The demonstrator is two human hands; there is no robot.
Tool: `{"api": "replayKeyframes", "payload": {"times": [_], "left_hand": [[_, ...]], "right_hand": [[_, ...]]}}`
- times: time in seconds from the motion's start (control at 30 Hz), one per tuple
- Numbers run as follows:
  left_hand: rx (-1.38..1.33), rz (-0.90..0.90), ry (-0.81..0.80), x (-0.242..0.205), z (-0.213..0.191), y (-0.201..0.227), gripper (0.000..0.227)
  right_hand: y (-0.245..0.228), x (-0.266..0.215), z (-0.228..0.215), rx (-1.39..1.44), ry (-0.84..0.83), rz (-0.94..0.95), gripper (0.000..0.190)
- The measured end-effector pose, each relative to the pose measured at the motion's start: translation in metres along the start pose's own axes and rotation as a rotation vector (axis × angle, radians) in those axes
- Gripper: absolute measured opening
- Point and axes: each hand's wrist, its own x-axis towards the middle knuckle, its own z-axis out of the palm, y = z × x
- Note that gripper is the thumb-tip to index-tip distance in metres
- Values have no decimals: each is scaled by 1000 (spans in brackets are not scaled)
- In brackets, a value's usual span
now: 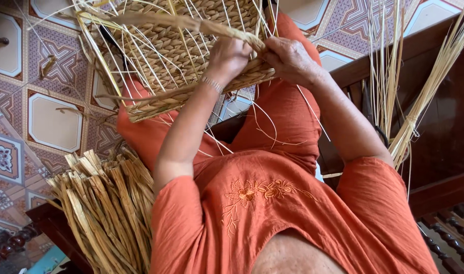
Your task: The person weaves a basket by threading and wrapping dried plant fibers around the frame by hand.
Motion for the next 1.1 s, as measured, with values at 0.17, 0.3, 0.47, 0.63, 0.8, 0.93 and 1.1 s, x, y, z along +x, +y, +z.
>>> {"api": "replayKeyframes", "payload": {"times": [0.17, 0.3, 0.47, 0.63, 0.8, 0.93, 1.1], "left_hand": [[132, -306, -353, 64, 53, -23, 33], [-210, -71, 48, 44, 67, -45, 20], [-945, -202, 311, -29, 10, -13, 16], [-1687, -309, 253, -99, -24, 33, 44], [-1333, -140, 190, -123, -68, 57, 57], [-381, 101, 365, -100, -95, 28, 75], [232, 127, 355, -103, -66, -12, 40]], "right_hand": [[-2, -1, 1, -37, 26, -63, 13], [3, -3, 1, -23, 31, -37, 12], [-2, 2, 7, 73, 44, 43, 8], [-7, 17, 17, -92, 251, -109, 7], [6, 28, 29, -237, 124, -26, 6], [0, 20, 11, -125, -47, -55, 13], [-23, 19, 5, -133, 0, -157, 19]]}}
